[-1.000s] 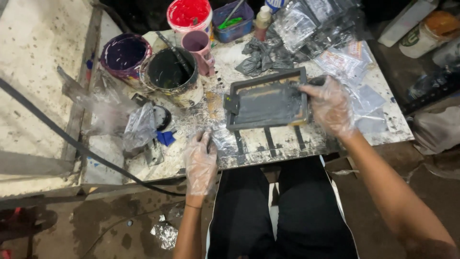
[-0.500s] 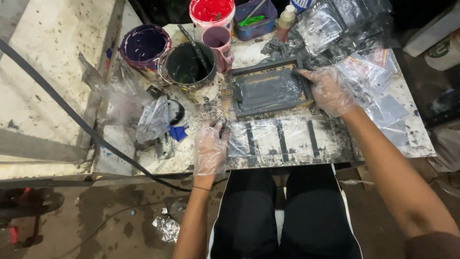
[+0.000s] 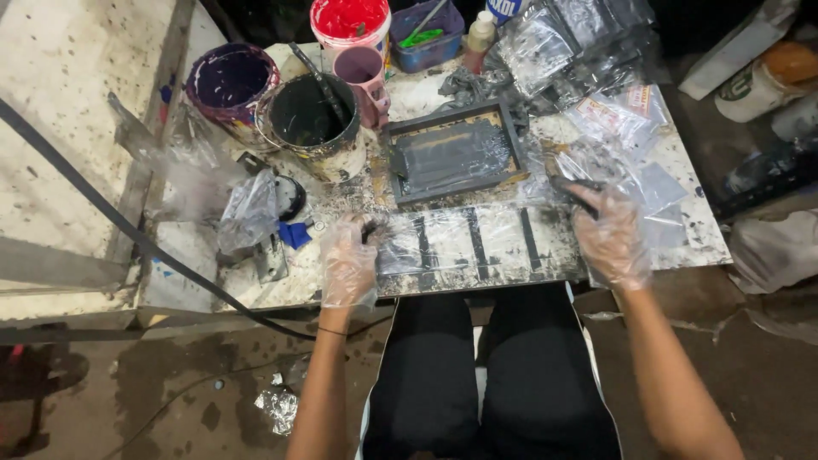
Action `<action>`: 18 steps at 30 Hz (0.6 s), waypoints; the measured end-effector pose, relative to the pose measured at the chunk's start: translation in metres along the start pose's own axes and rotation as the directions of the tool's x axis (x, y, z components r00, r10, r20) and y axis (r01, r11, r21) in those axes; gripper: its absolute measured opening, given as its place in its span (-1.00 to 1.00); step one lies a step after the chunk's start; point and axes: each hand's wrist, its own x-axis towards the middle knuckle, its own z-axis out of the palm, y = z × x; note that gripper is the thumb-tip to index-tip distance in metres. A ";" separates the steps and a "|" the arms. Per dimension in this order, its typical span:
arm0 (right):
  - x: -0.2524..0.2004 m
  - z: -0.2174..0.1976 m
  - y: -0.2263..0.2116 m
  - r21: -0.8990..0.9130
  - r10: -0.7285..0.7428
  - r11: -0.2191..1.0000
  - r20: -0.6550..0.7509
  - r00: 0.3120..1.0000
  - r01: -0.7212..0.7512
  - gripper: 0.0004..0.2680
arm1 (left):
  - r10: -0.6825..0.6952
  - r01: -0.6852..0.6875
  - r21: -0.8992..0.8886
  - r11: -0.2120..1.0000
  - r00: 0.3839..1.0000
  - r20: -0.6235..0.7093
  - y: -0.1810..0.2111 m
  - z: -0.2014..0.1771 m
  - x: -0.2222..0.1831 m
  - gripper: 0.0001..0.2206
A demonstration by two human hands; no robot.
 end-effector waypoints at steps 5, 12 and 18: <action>-0.005 0.017 0.001 -0.201 -0.063 0.979 -0.131 0.989 0.035 -0.67 | -0.161 0.167 -0.176 0.970 0.986 0.046 0.025 -0.018 0.000 -0.72; -0.015 0.038 0.019 -0.428 -0.124 0.904 -0.211 0.970 0.023 -0.67 | -0.289 0.359 -0.270 0.893 0.920 0.266 0.070 -0.069 0.017 -0.65; -0.023 0.054 0.025 -0.611 -0.261 0.791 -0.283 0.923 0.037 -0.67 | -0.342 0.615 -0.748 -0.249 0.666 0.663 0.039 -0.056 0.012 -0.55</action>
